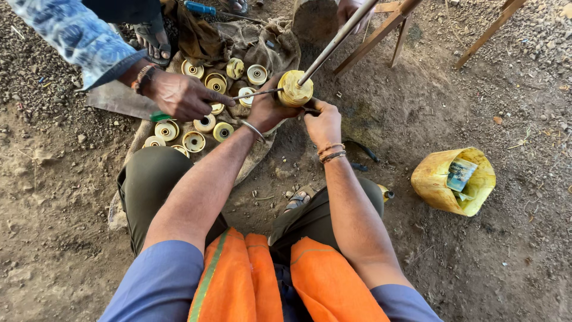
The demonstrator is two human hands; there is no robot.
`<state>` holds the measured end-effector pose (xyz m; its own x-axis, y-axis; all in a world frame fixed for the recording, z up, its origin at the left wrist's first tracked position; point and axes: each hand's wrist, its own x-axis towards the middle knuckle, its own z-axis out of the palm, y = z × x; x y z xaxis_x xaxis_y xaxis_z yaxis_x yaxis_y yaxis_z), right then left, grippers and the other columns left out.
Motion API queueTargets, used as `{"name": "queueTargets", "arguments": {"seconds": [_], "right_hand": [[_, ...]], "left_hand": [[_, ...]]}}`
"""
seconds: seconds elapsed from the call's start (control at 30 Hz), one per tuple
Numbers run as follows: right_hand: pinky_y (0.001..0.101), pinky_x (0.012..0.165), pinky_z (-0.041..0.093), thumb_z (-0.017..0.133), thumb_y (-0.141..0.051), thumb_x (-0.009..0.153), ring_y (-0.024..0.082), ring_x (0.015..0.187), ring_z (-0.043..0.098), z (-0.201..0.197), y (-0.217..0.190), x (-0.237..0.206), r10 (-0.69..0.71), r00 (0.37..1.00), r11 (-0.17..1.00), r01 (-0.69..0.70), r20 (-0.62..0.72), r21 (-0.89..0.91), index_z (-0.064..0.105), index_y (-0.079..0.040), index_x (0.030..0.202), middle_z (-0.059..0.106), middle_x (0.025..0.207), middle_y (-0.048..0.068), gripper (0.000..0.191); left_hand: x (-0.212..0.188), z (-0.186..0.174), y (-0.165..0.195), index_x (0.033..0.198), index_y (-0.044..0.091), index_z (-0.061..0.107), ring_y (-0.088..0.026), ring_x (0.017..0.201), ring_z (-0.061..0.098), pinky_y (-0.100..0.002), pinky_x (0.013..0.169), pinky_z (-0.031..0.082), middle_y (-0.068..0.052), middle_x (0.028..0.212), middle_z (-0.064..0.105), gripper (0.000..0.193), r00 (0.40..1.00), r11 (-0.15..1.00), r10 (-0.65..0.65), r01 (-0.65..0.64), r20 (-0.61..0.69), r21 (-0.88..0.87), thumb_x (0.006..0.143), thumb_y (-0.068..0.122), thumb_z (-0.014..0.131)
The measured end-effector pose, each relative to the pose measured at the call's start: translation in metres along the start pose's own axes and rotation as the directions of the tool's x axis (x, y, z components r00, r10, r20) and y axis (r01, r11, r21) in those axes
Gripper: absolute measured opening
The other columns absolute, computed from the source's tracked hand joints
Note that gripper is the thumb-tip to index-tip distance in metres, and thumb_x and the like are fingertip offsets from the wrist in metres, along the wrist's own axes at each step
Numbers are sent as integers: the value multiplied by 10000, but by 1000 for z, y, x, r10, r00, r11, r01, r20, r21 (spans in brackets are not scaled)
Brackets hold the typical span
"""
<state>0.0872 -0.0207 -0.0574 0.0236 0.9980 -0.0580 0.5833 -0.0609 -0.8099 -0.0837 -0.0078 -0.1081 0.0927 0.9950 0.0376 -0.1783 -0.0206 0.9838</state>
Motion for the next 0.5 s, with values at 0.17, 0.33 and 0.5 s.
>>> {"name": "queueTargets", "arguments": {"seconds": [0.17,0.33,0.5], "right_hand": [[279,899,571,666,-43,820,170,972,781,0,-4,-3,9,999,999,-10,-35,-42,765,-102,1178,800,1042,107,375],[284,893,565,656,-32,811,172,981,775,1,-4,-2,-47,999,999,46,-27,-24,761,-87,1175,804,1039,114,382],[280,872,569,669,-43,818,167,957,779,4,-5,-3,-47,998,998,46,-47,-36,760,-92,1186,801,1024,128,382]], "left_hand": [[-1,0,0,1488,49,448,-215,1254,652,-360,1009,577,-105,1373,646,913,995,995,96,-96,16,-31,713,-19,926],[0,-1,1,1491,55,446,-199,1245,654,-350,1003,597,-92,1367,645,917,998,994,60,-60,3,-94,704,-25,910],[1,-2,-1,1481,47,461,-200,1230,659,-339,1028,614,-94,1357,655,930,997,997,72,-72,-28,-5,681,-55,923]]}}
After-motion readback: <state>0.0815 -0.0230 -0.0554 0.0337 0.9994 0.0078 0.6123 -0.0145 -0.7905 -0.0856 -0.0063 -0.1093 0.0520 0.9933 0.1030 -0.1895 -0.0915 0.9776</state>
